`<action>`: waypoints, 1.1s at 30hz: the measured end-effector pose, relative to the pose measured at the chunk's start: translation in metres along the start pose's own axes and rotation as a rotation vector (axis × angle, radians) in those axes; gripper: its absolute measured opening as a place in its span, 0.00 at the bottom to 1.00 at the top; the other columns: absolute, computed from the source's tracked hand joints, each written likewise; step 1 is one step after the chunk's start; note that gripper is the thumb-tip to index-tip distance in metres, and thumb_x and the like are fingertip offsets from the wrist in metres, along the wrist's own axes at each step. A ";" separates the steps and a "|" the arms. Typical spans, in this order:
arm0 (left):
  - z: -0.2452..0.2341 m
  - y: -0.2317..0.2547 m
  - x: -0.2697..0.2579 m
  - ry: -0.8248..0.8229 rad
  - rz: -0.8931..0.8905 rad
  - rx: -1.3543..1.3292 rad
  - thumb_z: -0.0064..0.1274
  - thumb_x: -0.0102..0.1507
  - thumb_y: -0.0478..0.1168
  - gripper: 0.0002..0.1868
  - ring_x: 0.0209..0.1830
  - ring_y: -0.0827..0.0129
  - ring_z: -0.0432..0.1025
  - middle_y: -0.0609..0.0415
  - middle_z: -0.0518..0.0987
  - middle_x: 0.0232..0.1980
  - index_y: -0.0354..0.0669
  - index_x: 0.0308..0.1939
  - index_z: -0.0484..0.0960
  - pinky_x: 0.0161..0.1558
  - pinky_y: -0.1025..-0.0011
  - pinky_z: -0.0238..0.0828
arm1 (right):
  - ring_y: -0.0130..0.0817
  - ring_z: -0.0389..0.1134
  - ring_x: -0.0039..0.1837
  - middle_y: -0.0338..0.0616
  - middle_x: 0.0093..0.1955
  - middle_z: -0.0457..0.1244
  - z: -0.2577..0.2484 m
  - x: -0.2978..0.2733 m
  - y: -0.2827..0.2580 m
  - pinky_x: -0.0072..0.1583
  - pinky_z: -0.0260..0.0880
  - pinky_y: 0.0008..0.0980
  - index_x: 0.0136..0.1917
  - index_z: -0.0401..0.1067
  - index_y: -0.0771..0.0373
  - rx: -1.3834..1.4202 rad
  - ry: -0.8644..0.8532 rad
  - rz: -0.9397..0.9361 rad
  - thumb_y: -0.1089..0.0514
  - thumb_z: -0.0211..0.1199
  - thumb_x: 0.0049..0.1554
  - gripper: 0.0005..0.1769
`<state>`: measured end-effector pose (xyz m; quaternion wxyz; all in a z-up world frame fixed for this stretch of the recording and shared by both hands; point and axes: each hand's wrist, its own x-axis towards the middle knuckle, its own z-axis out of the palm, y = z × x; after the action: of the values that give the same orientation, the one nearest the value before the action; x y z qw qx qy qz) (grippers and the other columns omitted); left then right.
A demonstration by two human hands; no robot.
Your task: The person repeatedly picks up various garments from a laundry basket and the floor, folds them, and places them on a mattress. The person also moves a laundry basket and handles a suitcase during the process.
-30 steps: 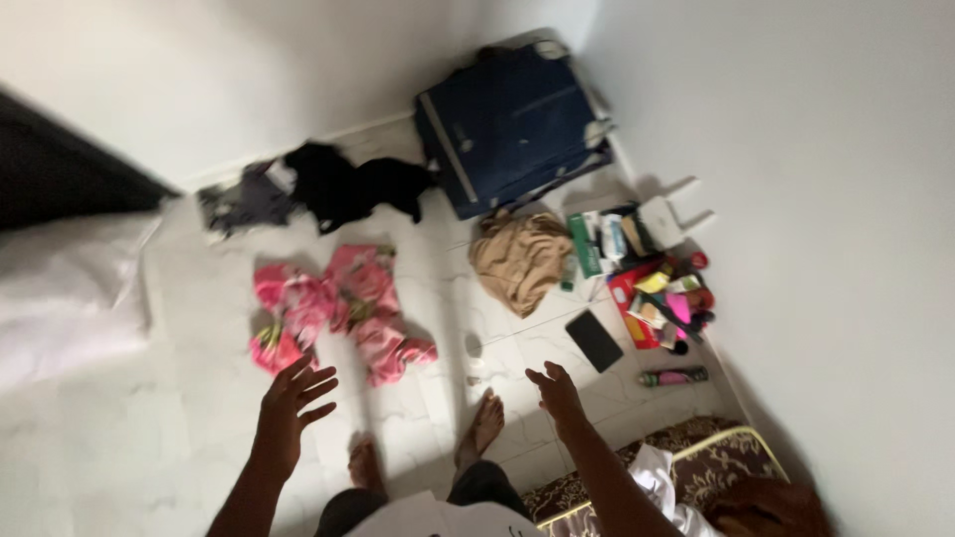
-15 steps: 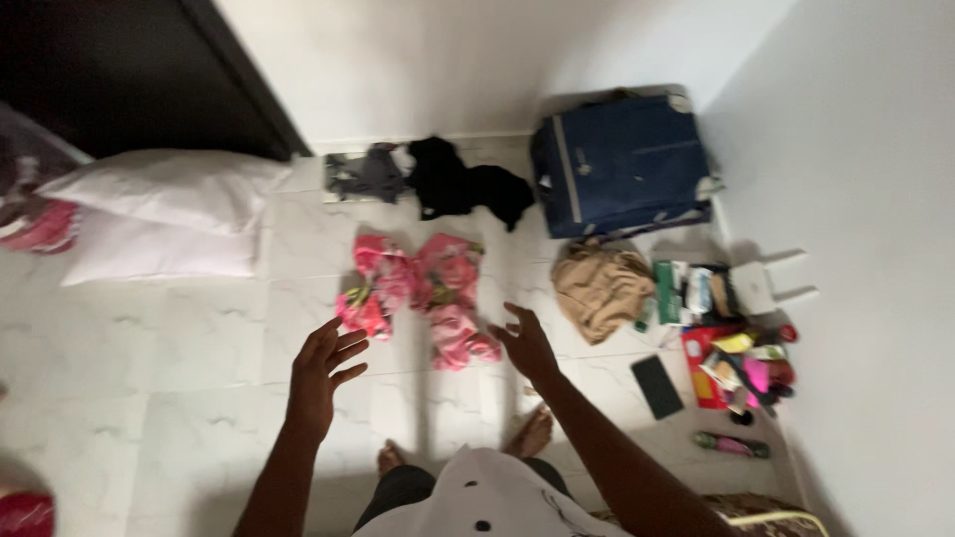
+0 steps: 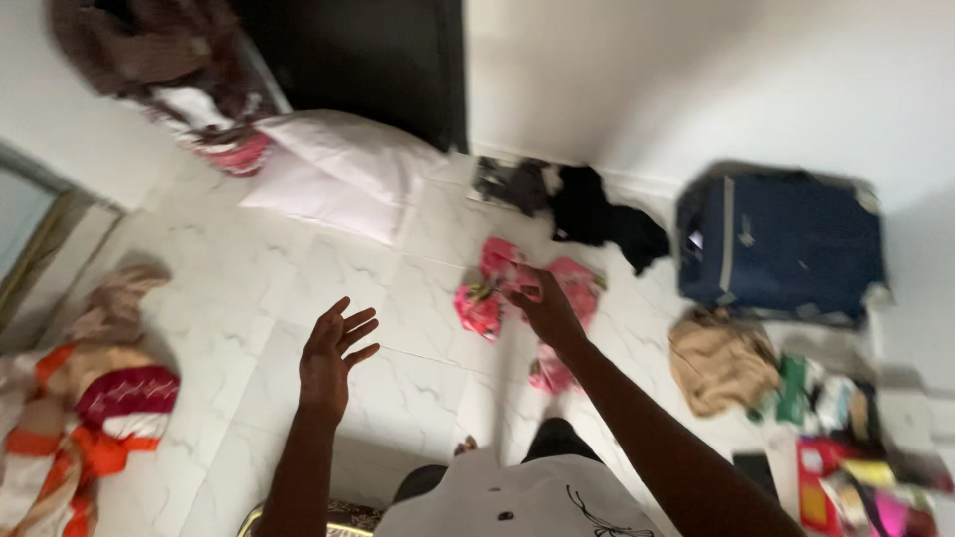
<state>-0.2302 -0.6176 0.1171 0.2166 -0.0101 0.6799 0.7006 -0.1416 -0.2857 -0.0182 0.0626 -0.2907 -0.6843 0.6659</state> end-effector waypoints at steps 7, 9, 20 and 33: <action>-0.063 0.009 0.019 0.169 0.051 -0.117 0.38 0.69 0.56 0.32 0.66 0.54 0.73 0.44 0.79 0.64 0.45 0.74 0.65 0.60 0.51 0.74 | 0.40 0.66 0.72 0.52 0.70 0.63 0.092 0.066 -0.057 0.63 0.71 0.38 0.76 0.62 0.53 -0.178 -0.172 -0.147 0.44 0.71 0.55 0.40; -0.077 0.014 0.026 0.213 0.065 -0.136 0.39 0.69 0.57 0.33 0.66 0.54 0.73 0.43 0.79 0.64 0.44 0.74 0.65 0.60 0.51 0.73 | 0.41 0.67 0.71 0.53 0.68 0.64 0.117 0.082 -0.069 0.62 0.72 0.38 0.76 0.62 0.52 -0.162 -0.218 -0.115 0.44 0.71 0.54 0.41; -0.156 0.060 0.129 0.438 0.149 -0.237 0.37 0.70 0.55 0.31 0.66 0.53 0.72 0.43 0.78 0.65 0.46 0.74 0.64 0.59 0.50 0.72 | 0.40 0.69 0.63 0.48 0.65 0.66 0.245 0.241 -0.125 0.54 0.69 0.38 0.75 0.63 0.56 -0.124 -0.537 -0.357 0.44 0.69 0.54 0.40; -0.212 0.117 0.262 0.553 0.141 -0.343 0.37 0.70 0.54 0.31 0.65 0.53 0.73 0.41 0.79 0.64 0.43 0.74 0.66 0.58 0.51 0.73 | 0.41 0.67 0.66 0.51 0.66 0.66 0.357 0.328 -0.280 0.64 0.67 0.40 0.78 0.58 0.53 -0.287 -0.638 -0.140 0.37 0.67 0.54 0.45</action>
<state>-0.5645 -0.7424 0.1316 -0.0298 -0.1890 0.5842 0.7887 -0.6687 -0.4249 0.1100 -0.1504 -0.0262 -0.7742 0.6142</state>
